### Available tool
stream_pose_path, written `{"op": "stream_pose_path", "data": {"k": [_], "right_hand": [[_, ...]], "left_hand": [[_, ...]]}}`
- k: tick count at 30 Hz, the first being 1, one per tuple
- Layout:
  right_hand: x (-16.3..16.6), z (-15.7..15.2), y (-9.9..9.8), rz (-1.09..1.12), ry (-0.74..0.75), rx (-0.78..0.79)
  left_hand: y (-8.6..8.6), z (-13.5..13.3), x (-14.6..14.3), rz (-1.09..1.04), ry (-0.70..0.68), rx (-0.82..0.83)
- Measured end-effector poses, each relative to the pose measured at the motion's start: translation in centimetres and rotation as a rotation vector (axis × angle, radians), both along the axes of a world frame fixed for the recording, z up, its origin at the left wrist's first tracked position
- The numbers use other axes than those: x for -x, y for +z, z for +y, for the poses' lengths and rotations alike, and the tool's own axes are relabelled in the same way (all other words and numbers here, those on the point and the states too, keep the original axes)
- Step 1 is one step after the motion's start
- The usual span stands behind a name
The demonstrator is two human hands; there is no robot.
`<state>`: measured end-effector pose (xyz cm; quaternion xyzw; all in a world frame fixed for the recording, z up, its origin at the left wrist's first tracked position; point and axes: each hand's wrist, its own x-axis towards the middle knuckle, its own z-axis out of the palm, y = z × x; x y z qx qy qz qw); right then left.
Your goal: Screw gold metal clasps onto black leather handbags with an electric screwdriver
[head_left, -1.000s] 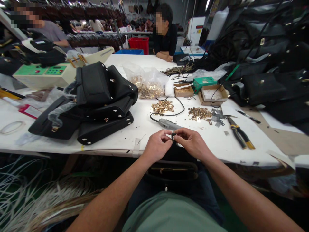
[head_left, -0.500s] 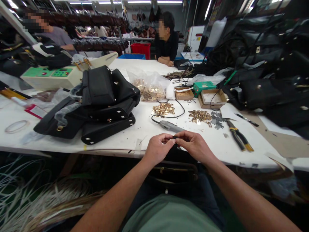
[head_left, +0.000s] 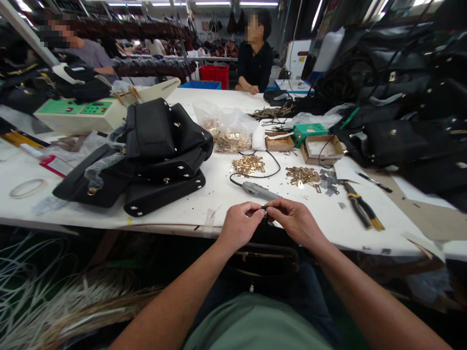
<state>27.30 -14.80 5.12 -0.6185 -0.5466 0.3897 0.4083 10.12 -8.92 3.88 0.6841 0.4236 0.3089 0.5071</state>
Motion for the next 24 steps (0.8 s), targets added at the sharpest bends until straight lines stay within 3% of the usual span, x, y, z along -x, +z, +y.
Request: {"op": "stream_pose_path", "data": {"k": [6,15,21,24], "right_hand": [[0.2,0.2,0.3,-0.088,-0.064,0.016],[-0.6,0.2,0.4,0.07,0.087,0.061],[0.8,-2.4,0.0,0.366,0.128,0.299],[1.3,-4.4,-1.5,0.43,0.134,0.402]], "left_hand": [[-0.2,0.4,-0.2,-0.012,-0.058,0.048],[0.4,0.0,2.1,0.442,-0.319,-0.366],[1.6,-1.9,3.1,0.412,-0.633,-0.154],[0.7,-3.0,3.8,0.354,-0.781,-0.013]]}}
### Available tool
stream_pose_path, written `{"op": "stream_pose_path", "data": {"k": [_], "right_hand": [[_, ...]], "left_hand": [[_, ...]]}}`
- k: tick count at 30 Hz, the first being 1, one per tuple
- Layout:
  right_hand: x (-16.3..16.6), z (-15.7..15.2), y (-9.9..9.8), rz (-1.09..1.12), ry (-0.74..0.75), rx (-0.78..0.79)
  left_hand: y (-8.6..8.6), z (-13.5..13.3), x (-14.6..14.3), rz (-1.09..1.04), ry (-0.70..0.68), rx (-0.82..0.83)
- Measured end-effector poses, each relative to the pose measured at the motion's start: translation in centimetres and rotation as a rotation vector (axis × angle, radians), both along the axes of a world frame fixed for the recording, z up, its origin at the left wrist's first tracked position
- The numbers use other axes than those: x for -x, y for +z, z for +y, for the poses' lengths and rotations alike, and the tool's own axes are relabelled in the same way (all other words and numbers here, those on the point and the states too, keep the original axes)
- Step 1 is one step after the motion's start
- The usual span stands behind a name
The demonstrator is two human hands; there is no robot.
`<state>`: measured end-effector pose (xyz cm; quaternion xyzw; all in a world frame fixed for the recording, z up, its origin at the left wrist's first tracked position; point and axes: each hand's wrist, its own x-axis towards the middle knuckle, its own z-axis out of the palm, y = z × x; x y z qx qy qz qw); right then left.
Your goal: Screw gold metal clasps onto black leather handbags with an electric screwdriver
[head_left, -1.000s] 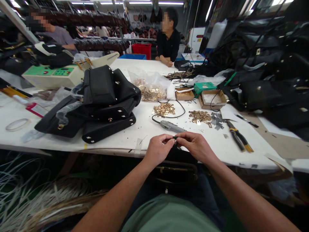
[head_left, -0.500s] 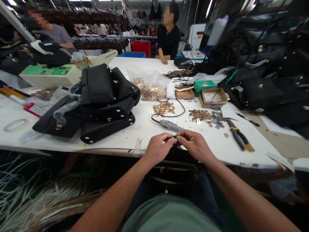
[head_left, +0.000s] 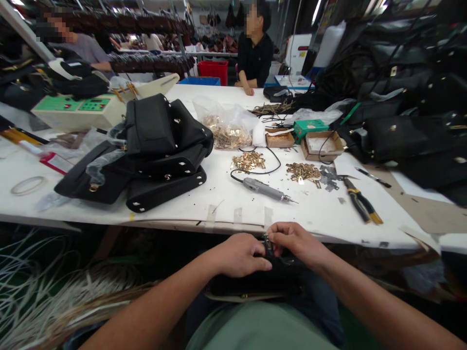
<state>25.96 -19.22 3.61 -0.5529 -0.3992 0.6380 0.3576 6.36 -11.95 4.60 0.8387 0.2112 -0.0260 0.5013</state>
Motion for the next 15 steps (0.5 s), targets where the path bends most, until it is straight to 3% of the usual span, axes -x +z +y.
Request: {"op": "stream_pose_path", "data": {"k": [3,8,15], "right_hand": [[0.0,-0.4,-1.6,-0.011,-0.019,0.009],[-0.3,3.4,-3.4,-0.119,-0.094,-0.042],[-0.6,7.4,-4.8,-0.22,-0.087,0.012]], "left_hand": [[-1.9,-0.2,0.3,0.031,0.067,0.087],[-4.3,1.8,-0.8,0.157,0.257,-0.128],[-3.9,2.5,-2.3,0.276,0.443,-0.44]]}}
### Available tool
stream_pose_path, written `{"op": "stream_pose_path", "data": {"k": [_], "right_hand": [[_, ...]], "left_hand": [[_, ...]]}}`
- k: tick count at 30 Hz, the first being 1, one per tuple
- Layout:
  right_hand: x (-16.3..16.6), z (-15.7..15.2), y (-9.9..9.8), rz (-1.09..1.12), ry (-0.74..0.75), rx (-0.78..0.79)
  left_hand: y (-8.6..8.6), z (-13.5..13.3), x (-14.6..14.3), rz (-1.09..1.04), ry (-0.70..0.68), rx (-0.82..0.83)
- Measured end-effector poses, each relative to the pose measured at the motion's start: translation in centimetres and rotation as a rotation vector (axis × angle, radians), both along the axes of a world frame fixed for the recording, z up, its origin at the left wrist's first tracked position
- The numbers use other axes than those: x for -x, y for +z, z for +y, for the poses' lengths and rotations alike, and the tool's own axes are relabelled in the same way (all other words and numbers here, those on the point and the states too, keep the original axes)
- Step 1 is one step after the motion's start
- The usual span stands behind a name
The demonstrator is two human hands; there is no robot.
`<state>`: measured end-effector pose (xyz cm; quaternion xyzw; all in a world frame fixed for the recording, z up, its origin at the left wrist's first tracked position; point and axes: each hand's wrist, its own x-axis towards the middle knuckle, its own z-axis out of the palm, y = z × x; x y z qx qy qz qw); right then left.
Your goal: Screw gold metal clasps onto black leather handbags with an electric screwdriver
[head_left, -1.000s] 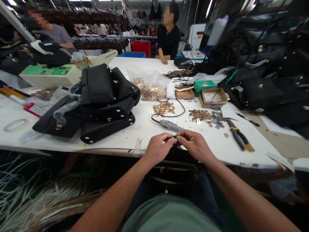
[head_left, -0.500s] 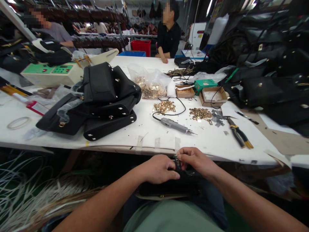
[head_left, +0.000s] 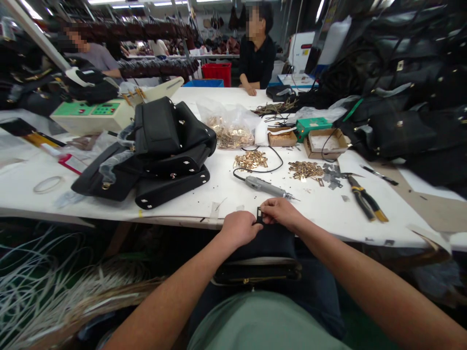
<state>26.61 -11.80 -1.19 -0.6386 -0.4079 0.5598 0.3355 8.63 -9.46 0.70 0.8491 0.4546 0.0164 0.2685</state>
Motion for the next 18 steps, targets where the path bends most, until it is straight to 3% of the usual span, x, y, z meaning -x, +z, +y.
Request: {"op": "stream_pose_path", "data": {"k": [4,9,13,18], "right_hand": [[-0.5,0.6,-0.3,-0.019,-0.014,0.001],[-0.6,1.3,-0.8,-0.074,-0.019,0.017],[-0.7,1.9,-1.1,-0.115,-0.003,0.027],[-0.8,2.6,-1.0,-0.284,0.076,-0.001]], "left_hand": [[-0.3,-0.9,0.0,-0.017,0.064,-0.168],[-3.0,-1.8,0.3,-0.29,-0.082,-0.438],[-4.2,-2.0,0.5,-0.266,-0.172,-0.507],[-3.6,-1.7,0.5,-0.167,-0.228,-0.52]]}}
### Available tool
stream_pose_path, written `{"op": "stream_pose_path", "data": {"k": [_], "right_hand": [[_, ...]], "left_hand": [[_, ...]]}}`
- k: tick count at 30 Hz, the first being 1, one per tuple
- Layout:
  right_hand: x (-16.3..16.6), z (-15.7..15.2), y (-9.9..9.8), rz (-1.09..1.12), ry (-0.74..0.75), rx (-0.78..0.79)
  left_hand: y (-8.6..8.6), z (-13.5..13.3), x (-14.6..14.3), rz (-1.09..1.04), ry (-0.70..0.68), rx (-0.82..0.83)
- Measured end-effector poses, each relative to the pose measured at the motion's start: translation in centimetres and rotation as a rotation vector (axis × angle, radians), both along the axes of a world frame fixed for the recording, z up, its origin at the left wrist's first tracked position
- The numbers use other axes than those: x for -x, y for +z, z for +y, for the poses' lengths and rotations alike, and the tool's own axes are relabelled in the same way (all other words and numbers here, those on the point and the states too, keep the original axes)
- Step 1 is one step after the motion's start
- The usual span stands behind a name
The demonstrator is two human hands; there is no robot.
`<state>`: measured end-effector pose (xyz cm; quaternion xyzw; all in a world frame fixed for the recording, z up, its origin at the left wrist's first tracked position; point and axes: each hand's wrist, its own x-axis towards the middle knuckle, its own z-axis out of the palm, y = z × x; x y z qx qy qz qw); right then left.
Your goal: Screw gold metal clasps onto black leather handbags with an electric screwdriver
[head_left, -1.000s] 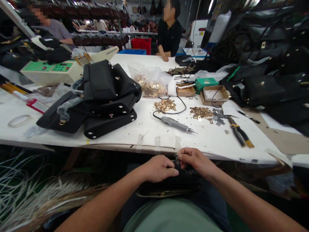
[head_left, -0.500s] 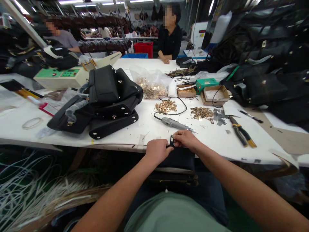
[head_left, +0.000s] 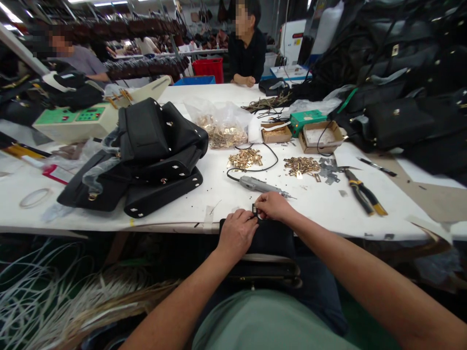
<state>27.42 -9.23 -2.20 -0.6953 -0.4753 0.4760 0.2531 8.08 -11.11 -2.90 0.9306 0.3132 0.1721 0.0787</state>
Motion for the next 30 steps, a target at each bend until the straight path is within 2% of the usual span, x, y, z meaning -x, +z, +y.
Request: {"op": "stream_pose_path", "data": {"k": [5,8,10,15,30], "right_hand": [[0.1,0.3,0.9,-0.281,0.097,-0.088],[0.3,-0.1,0.8,-0.425,0.059,-0.178],[0.3,-0.7,0.6,-0.434,0.047,-0.219],[0.0,-2.0,0.1,-0.315,0.137,-0.246],[0.6,0.3,1.7,-0.475,0.202,0.013]], "left_hand": [[0.1,0.3,0.1,0.023,-0.022,-0.01],[-0.2,0.4,0.2,0.018,-0.047,-0.007],[-0.3,0.5,0.2,0.028,-0.062,0.001],[-0.1,0.9,0.4,0.025,-0.092,0.021],[-1.2,2.3,0.9,-0.053,-0.18,0.074]]}}
